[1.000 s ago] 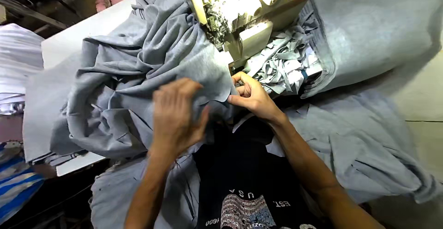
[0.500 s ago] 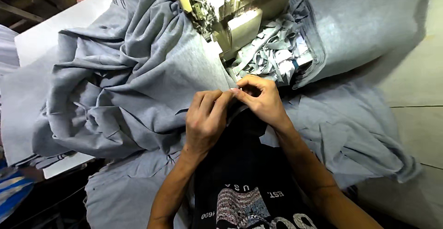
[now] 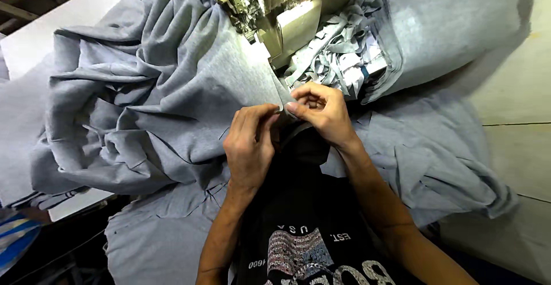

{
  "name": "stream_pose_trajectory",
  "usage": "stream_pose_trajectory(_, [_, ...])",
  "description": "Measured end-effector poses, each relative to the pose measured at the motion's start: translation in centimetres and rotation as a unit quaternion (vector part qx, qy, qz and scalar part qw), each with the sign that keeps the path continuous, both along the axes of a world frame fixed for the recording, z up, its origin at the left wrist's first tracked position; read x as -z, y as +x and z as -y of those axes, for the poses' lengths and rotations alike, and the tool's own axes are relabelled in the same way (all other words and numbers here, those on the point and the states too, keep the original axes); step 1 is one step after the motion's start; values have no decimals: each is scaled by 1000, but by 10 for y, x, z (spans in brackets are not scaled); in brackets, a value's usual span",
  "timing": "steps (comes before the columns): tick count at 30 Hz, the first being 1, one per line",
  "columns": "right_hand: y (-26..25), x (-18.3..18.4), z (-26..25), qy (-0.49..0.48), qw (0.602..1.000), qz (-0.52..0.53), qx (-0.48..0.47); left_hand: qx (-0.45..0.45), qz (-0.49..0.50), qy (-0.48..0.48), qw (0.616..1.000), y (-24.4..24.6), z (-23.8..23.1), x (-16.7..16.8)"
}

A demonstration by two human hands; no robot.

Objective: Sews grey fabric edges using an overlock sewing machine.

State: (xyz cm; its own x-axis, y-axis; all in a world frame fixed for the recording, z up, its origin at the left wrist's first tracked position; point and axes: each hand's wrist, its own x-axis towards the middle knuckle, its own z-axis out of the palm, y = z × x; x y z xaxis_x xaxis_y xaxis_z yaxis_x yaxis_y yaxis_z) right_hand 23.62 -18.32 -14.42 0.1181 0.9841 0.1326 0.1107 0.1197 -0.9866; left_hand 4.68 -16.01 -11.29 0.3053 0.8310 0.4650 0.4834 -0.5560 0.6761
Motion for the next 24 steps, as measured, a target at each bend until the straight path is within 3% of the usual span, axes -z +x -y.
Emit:
stream_pose_trajectory(11, [-20, 4, 7, -10, 998, 21, 63, -20, -62, 88, 994, 26, 5, 8])
stream_pose_trajectory(24, [-18, 7, -2, 9, 997, 22, 71, -26, -55, 104, 993, 26, -2, 17])
